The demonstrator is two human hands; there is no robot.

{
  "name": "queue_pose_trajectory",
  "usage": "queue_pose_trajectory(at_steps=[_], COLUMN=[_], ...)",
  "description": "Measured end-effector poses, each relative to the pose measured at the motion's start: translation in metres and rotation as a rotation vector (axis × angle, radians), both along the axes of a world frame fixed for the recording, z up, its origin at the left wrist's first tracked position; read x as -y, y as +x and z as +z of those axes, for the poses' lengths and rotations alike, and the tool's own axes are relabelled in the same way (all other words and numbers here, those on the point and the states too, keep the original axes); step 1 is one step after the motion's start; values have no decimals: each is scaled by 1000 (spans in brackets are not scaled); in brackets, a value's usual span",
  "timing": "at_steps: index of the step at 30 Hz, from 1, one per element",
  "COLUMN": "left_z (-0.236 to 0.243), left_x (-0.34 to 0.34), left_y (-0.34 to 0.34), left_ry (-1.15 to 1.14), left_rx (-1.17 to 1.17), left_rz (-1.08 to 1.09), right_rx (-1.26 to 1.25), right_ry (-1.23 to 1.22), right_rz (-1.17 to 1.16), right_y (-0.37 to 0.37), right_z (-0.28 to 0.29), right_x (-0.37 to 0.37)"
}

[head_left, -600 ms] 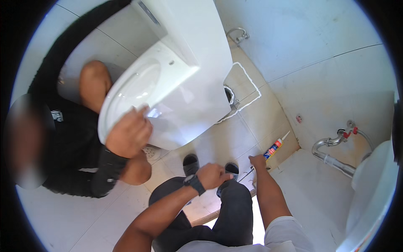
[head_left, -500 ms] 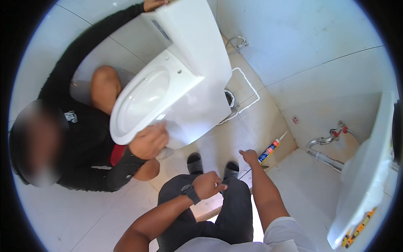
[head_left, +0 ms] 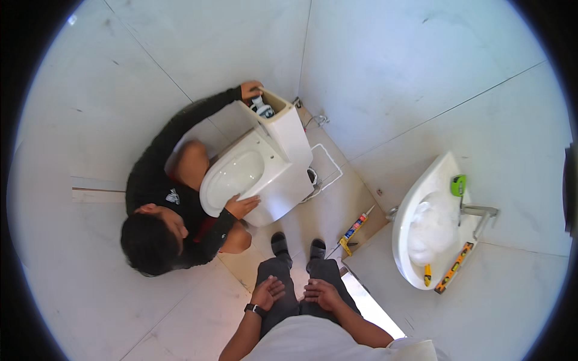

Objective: The person positions a white ceramic toilet onto the floor, aligns it with the wall, and applies sealant around the base using a caulking gun. The person also handles a wax ring and wipes the toilet surface.

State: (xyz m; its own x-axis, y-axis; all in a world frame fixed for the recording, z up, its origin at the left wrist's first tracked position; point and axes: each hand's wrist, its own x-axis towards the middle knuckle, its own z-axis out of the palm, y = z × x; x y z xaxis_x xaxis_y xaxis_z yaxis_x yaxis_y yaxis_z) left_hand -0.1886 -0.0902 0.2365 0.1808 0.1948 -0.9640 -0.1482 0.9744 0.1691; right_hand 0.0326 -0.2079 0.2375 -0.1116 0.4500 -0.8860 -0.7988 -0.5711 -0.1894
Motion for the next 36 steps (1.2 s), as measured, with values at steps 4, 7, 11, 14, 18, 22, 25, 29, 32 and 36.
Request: queue_pose_trajectory(at_steps=[4,7,11,14,18,22,25,29,32,36], left_z=[37,71,114,149,198,260,323,398,444,485], left_x=[-34,-44,-70,-123,-203,-283,-363,-482,-552,-601], left_y=[-15,-26,-25,-8,37,81,96,107,127,171], left_ry=[516,745,890,1104,1144,1514,1957,2151,1984,1836], left_rx=[-259,-338,-362,-335,-344,-424,-670,-1253,-1882,-2221], left_rz=[-508,-747,-998,-1046,-764,-779,-1037,-1192,-1405,-1380], right_rx=[576,991,1334,1421,1487,1682,1851,2096,1845,1874], right_ry=[317,332,255,209,360,593,633,695,602,412], right_rz=[470,495,453,641,871,921,987,1228,1543,1585], right_y=[25,29,39,81,135,144,133,132,136,130], right_z=[66,86,88,97,116,128,115,72,46,33], right_x=[-16,-34,-70,-100,-175,-301,-406,-507,-540,-554])
